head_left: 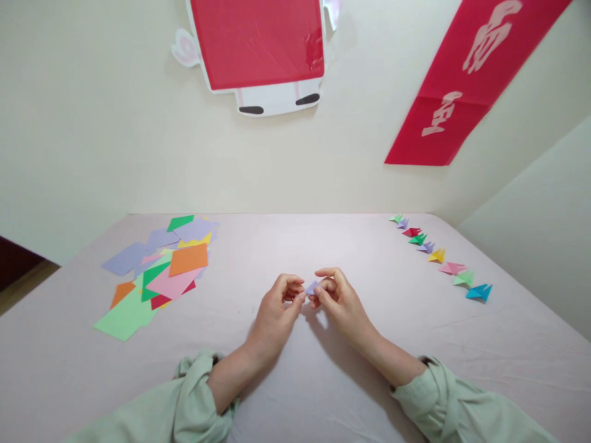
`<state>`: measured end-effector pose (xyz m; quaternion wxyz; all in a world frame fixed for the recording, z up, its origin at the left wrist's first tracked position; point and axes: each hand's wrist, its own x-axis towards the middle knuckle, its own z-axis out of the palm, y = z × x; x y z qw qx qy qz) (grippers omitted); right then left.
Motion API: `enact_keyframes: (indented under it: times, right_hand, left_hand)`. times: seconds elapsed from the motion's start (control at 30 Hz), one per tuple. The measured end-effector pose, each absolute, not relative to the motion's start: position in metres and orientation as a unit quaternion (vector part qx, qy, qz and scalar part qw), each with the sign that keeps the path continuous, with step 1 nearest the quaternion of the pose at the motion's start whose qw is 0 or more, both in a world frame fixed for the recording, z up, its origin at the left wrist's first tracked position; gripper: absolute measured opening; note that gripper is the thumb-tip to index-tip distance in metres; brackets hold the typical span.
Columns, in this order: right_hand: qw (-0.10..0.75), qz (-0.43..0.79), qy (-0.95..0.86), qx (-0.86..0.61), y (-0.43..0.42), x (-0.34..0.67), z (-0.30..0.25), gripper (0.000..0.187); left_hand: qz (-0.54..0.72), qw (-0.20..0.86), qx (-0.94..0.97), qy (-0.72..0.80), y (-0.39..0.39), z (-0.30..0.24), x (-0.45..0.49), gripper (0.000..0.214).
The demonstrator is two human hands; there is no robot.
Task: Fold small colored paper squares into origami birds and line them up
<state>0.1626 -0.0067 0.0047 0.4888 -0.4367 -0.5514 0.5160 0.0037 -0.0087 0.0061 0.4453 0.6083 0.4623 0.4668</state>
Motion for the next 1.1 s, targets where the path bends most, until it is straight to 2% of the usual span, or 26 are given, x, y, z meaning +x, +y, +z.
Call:
enact_keyframes:
  times: [0.17,0.3,0.47,1.1]
  right_hand:
    - [0.446,0.504,-0.583,-0.455,-0.005,0.165,0.009,0.022]
    - [0.453,0.499,-0.579,-0.460,-0.005,0.165,0.010,0.022]
    - [0.459,0.493,-0.583,-0.454,-0.006,0.165,0.011,0.020]
    - [0.450,0.443,-0.627,-0.457,-0.009,0.166,0.010,0.014]
  left_hand:
    - [0.467,0.445,0.607,0.464,-0.008,0.004,0.002,0.013]
    - [0.462,0.468,0.586,0.474,-0.007,0.005,0.004,0.019]
    - [0.411,0.516,0.583,0.475,-0.007,0.012,0.006,0.012]
    - [0.422,0.556,0.527,0.485,-0.005,0.015,0.005,0.021]
